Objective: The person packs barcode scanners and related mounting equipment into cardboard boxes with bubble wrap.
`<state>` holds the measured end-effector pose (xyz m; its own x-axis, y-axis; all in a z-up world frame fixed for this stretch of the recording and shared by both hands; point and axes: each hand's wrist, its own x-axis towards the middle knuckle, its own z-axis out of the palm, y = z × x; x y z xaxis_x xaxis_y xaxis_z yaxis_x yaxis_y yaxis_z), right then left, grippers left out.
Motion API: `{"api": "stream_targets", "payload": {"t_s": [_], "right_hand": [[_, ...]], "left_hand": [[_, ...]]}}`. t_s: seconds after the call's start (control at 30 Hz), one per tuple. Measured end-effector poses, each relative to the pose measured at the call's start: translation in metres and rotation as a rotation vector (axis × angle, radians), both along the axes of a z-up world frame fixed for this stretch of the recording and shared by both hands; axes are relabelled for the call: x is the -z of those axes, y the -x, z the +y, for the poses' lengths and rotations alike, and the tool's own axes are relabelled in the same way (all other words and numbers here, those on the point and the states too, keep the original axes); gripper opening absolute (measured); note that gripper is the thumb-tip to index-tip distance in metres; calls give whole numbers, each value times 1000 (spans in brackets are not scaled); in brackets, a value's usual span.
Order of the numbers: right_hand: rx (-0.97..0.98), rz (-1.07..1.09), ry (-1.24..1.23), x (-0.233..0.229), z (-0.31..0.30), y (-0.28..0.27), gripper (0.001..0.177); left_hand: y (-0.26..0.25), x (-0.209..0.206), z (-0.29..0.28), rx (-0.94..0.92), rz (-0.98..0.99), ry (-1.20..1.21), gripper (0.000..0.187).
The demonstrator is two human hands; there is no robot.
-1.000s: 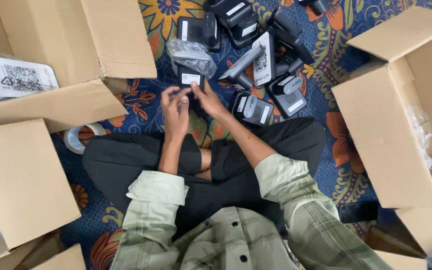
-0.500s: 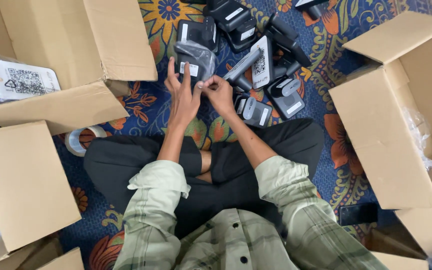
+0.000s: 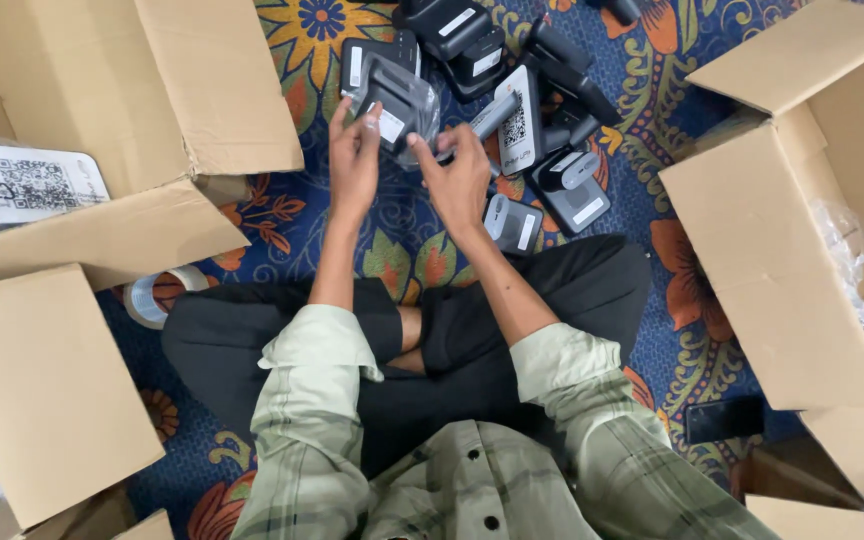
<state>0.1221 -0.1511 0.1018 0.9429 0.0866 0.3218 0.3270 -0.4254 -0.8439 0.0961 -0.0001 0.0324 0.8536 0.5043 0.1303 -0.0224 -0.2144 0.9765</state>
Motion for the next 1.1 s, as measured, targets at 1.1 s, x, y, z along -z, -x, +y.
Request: {"api": "stream_targets", "payload": {"t_s": [1.1], "right_hand": [[-168, 200, -132, 29, -23, -57, 28]], "left_hand": [[-77, -10, 45, 275, 106, 45, 55]]}}
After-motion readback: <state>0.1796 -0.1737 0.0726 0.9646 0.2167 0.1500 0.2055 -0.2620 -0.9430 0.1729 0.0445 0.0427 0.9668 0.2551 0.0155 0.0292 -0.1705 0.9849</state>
